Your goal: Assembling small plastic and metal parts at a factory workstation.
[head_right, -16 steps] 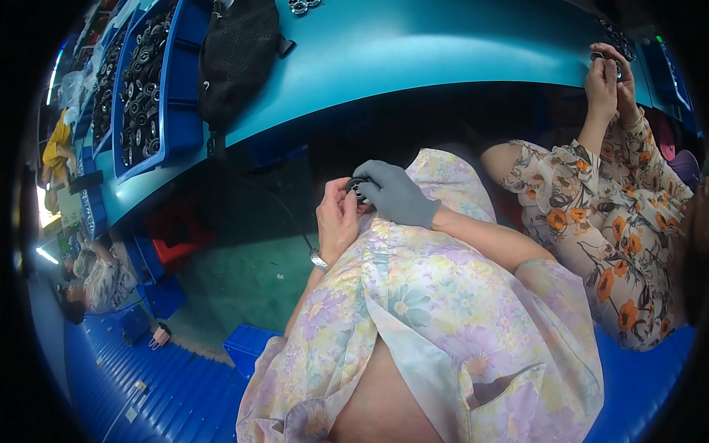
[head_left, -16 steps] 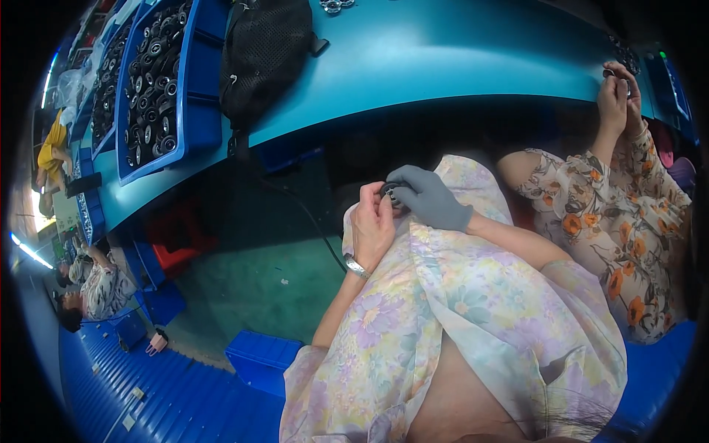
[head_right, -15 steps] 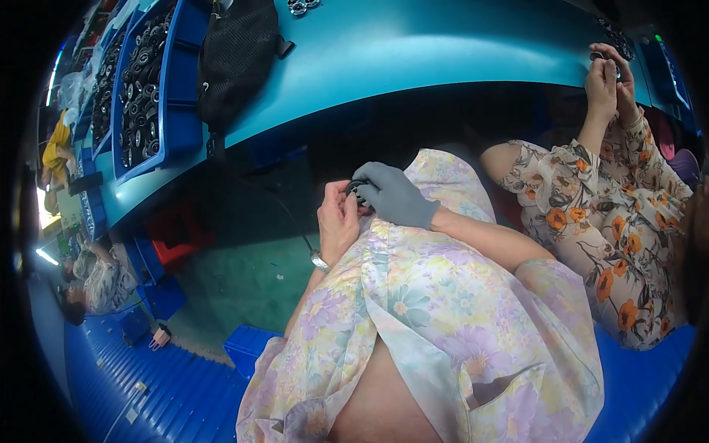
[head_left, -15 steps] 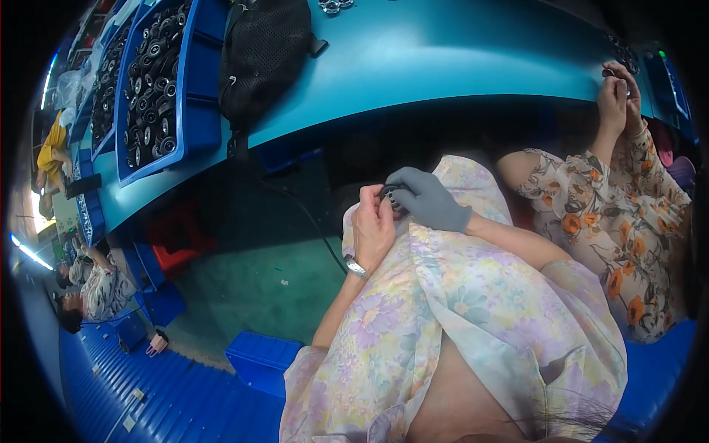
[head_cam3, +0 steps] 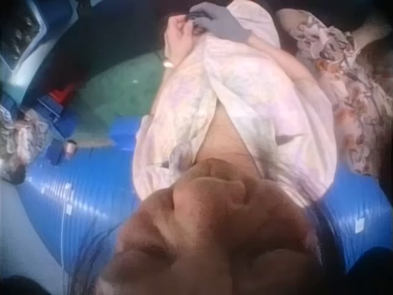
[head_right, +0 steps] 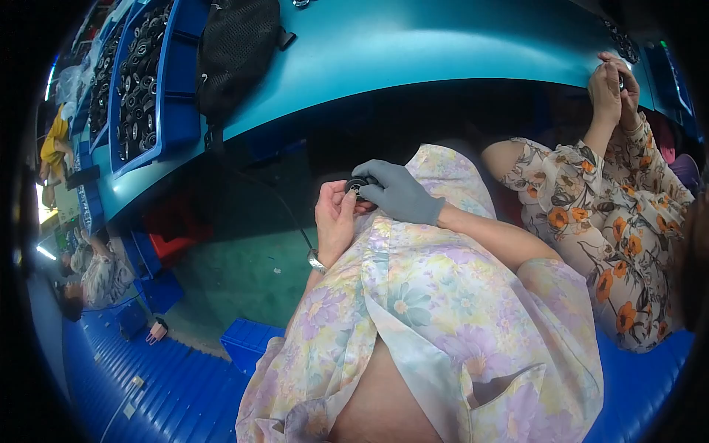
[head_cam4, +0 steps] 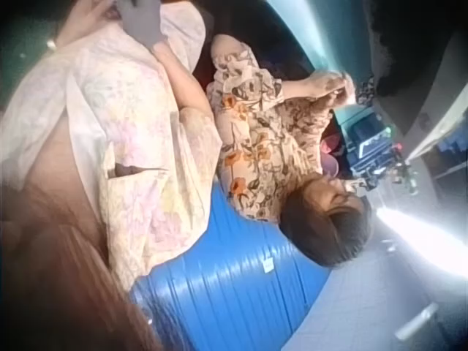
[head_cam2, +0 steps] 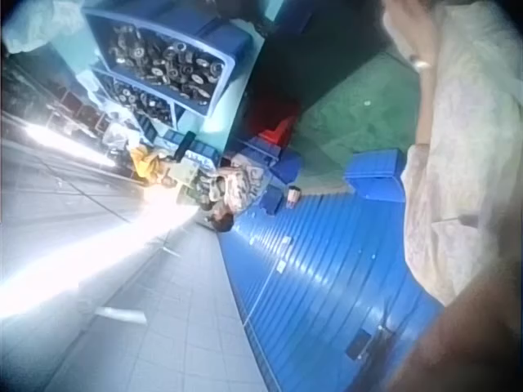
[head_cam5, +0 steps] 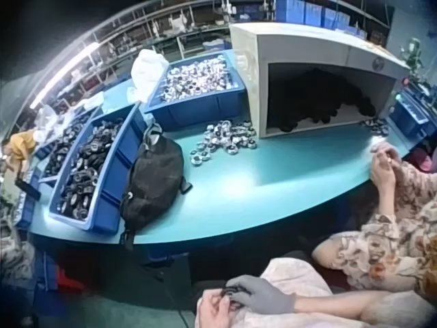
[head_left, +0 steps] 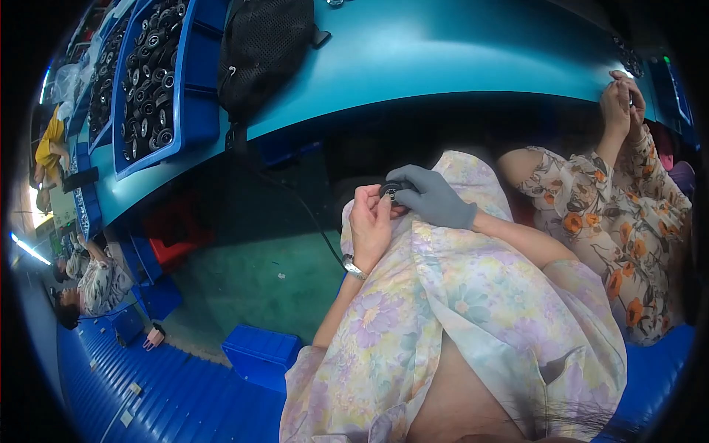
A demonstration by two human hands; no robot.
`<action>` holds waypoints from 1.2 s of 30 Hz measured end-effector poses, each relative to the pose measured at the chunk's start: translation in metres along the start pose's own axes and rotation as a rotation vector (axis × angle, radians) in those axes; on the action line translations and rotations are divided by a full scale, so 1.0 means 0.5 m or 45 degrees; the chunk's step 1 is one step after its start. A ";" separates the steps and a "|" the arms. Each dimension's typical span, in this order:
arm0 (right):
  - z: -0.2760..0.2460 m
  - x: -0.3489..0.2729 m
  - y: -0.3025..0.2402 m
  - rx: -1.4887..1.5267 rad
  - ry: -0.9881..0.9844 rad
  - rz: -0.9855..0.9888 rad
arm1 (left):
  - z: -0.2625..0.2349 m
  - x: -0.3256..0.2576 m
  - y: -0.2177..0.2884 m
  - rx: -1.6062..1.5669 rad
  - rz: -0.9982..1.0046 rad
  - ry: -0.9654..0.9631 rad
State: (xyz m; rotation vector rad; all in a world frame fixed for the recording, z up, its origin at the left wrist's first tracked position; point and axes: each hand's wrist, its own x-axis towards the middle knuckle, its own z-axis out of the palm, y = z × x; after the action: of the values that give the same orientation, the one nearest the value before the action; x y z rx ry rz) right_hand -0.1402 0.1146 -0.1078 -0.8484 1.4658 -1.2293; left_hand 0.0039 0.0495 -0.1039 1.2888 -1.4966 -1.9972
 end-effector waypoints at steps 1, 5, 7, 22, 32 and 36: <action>0.000 0.000 -0.001 -0.075 -0.003 -0.011 | -0.001 -0.001 0.003 0.005 -0.015 -0.010; 0.004 -0.006 0.016 -0.163 0.020 -0.059 | -0.012 -0.007 0.017 0.398 0.009 -0.152; 0.001 -0.007 0.001 -0.167 0.036 -0.015 | -0.014 -0.005 0.019 0.458 0.034 -0.155; 0.001 -0.007 0.002 -0.371 0.050 -0.249 | -0.020 -0.007 0.036 0.603 0.253 -0.062; -0.013 -0.002 0.001 -0.285 -0.030 -0.150 | 0.012 -0.009 0.018 0.057 -0.044 0.028; -0.017 -0.009 -0.016 -0.249 -0.131 -0.258 | -0.021 -0.012 0.032 -0.237 -0.216 -0.094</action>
State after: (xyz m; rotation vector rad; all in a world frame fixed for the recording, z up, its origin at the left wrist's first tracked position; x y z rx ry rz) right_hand -0.1481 0.1194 -0.0988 -1.1996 1.4599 -1.1821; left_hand 0.0116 0.0415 -0.0872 1.3149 -1.2325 -2.2540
